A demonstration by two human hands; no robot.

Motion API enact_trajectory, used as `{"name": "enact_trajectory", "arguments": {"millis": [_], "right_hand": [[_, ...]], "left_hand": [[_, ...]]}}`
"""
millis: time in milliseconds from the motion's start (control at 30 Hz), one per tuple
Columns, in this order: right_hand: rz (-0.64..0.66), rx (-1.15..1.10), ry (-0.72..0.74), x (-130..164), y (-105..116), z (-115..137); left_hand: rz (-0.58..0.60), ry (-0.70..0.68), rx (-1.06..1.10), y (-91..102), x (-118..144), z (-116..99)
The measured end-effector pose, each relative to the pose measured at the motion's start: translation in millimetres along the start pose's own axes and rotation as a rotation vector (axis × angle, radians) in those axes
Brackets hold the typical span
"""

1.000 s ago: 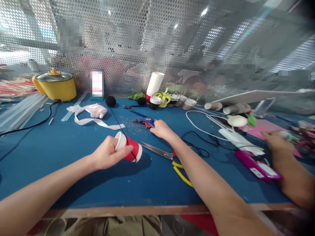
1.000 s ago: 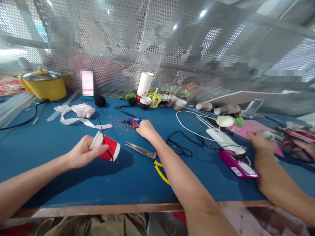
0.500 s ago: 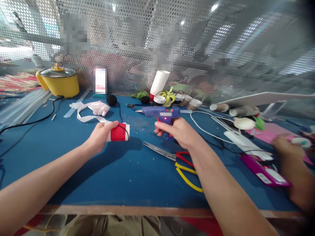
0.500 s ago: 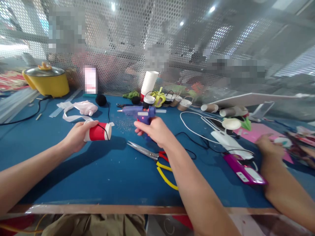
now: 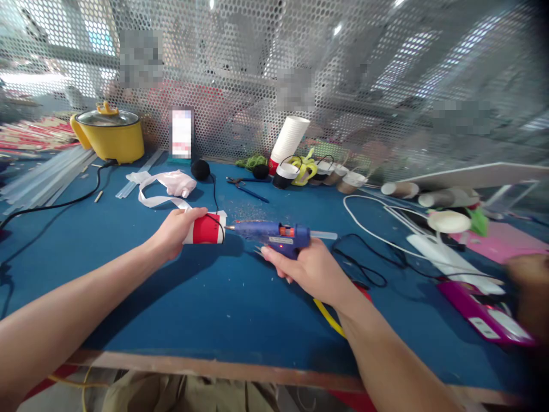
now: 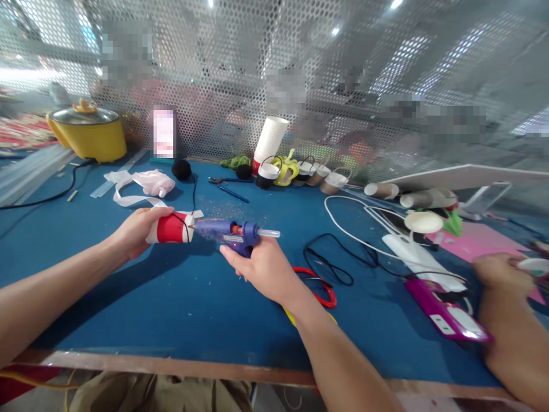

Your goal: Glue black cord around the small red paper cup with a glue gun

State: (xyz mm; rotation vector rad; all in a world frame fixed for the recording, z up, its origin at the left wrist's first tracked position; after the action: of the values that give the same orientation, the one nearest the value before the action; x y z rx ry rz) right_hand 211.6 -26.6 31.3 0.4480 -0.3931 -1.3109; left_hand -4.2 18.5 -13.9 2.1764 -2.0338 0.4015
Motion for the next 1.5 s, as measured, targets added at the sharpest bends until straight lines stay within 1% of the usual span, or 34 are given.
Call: {"name": "enact_trajectory", "arguments": {"millis": [100,333,667,867,967,1267,1367,1500], "right_hand": [[-0.01,0.036,0.021,-0.1,-0.9,-2.1],[-0.011,0.09,0.032,1.6,-0.5,-1.7],[-0.04,0.039,0.032,1.1,-0.5,0.9],[0.037,-0.037,0.0,1.2,-0.6,-0.2],[0.052,-0.051,-0.022,-0.3,1.4,-1.5],[0.085,-0.189,0.002,-5.6,6.2,-7.6],[0.139,-0.246,0.005,-4.9,6.5,-6.4],[0.197,-0.258,-0.022,-4.8,6.7,-7.7]], "left_hand": [[0.024,0.006,-0.006,-0.2,-0.1,-0.4],[0.018,0.003,-0.003,-0.9,0.5,-1.2],[0.03,0.0,-0.017,1.8,-1.8,1.8],[0.036,0.004,-0.004,1.3,-0.1,0.5],[0.041,0.008,0.007,0.4,1.6,-1.2],[0.041,0.018,0.014,-2.6,7.0,-6.1],[0.049,0.007,0.01,-1.7,5.8,-5.6],[0.051,0.014,0.022,-2.1,6.1,-6.4]]}}
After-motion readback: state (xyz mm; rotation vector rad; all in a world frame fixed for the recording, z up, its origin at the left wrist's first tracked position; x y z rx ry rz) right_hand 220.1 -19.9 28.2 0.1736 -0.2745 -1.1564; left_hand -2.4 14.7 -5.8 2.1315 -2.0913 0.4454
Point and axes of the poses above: each hand's wrist, its own x-axis away from the middle knuckle, its own y-axis out of the back of the hand, z = x × y, the point moved 1 cm from there along -x, towards the middle knuckle, and after that the axes turned 8 degrees about -x, right-handed, at the moved point
